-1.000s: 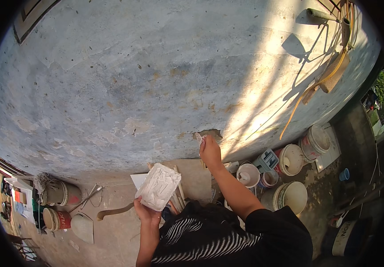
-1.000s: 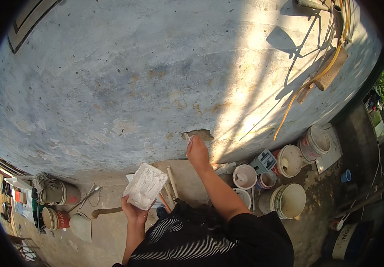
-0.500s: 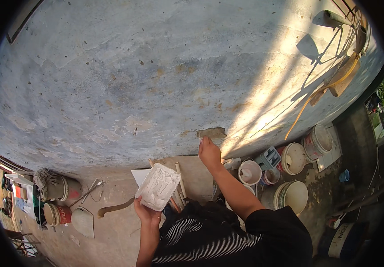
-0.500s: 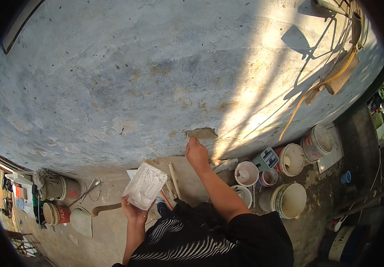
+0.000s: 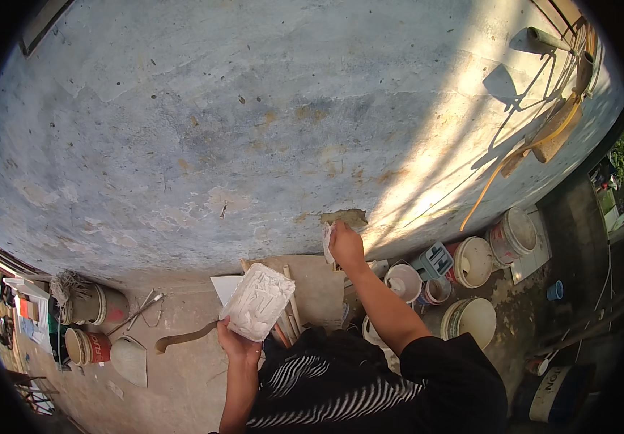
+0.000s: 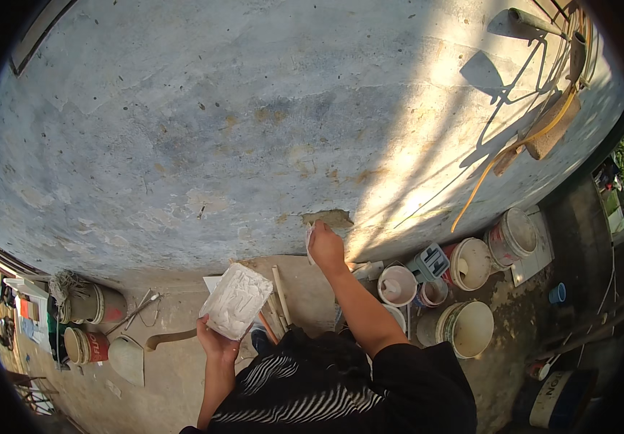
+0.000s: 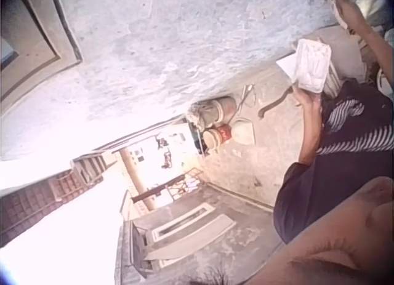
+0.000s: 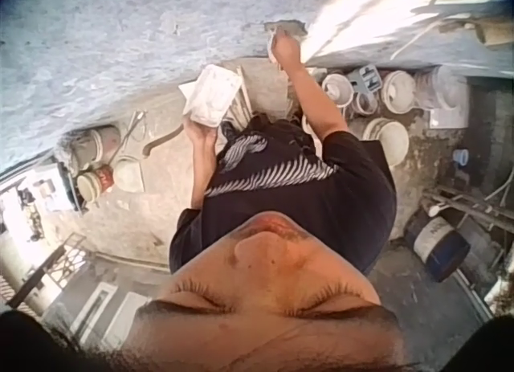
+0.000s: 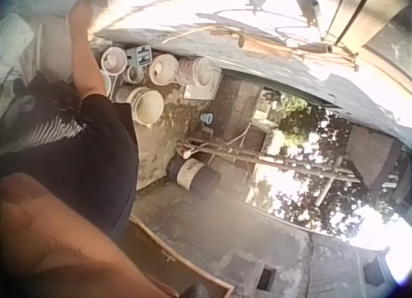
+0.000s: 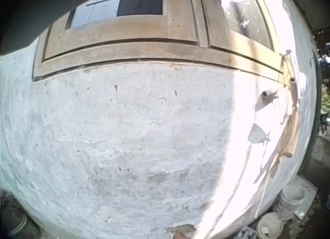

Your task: Apply wall putty or filler to a hole or damaged section of a wall using a putty knife.

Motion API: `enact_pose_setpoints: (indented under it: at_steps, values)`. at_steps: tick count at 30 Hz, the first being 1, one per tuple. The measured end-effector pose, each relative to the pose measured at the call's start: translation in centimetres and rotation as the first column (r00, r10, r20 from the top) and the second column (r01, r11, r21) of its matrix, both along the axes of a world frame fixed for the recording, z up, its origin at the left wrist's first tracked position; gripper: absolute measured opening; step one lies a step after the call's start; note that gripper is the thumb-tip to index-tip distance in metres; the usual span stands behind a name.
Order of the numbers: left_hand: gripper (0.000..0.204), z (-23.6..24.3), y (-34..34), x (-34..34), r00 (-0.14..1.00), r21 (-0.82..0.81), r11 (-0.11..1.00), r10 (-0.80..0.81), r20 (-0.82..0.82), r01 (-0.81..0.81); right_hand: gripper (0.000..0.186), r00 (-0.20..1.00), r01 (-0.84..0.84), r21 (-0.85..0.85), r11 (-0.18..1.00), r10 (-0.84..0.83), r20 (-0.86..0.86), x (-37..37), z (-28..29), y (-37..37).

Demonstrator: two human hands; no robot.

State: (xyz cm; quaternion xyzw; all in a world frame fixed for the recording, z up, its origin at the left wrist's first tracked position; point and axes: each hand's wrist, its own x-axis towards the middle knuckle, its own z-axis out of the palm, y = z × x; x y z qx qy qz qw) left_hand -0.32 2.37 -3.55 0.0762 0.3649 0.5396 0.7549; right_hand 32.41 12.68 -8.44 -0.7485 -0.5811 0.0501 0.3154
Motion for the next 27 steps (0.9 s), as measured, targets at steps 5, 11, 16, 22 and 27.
enact_pose_setpoints:
  at_steps: [5, 11, 16, 22, 27]
  values:
    - [0.076, 1.4, 0.0, 0.4, 0.999, -0.007, 1.000, 0.014, 0.039, -0.013, 0.014, 0.996, 0.064, 0.131, 0.989, -0.055, -0.069, -0.5, 1.2, -1.2]
    - [0.072, 1.9, -0.3, 0.7, 0.998, -0.005, 1.000, 0.019, 0.056, -0.018, 0.012, 1.000, 0.027, 0.097, 0.995, -0.025, -0.017, 0.6, 1.6, -0.4]
    - [0.078, 0.6, -0.2, 0.0, 1.000, -0.019, 1.000, 0.004, 0.012, -0.004, 0.006, 0.976, 0.062, 0.295, 0.953, 0.003, -0.216, 0.9, 2.2, -2.1]
    - [0.071, 1.3, 0.0, 0.8, 0.999, -0.008, 1.000, 0.012, 0.053, -0.012, 0.005, 0.137, 0.170, 0.222, 0.960, 0.200, -0.970, 2.4, -0.4, -4.0]
    - [0.069, 1.7, 0.3, 1.5, 0.998, 0.004, 1.000, -0.017, 0.052, 0.016, 0.009, 0.032, 0.168, 0.248, 0.954, 0.246, -0.969, 2.8, 0.6, -4.8]
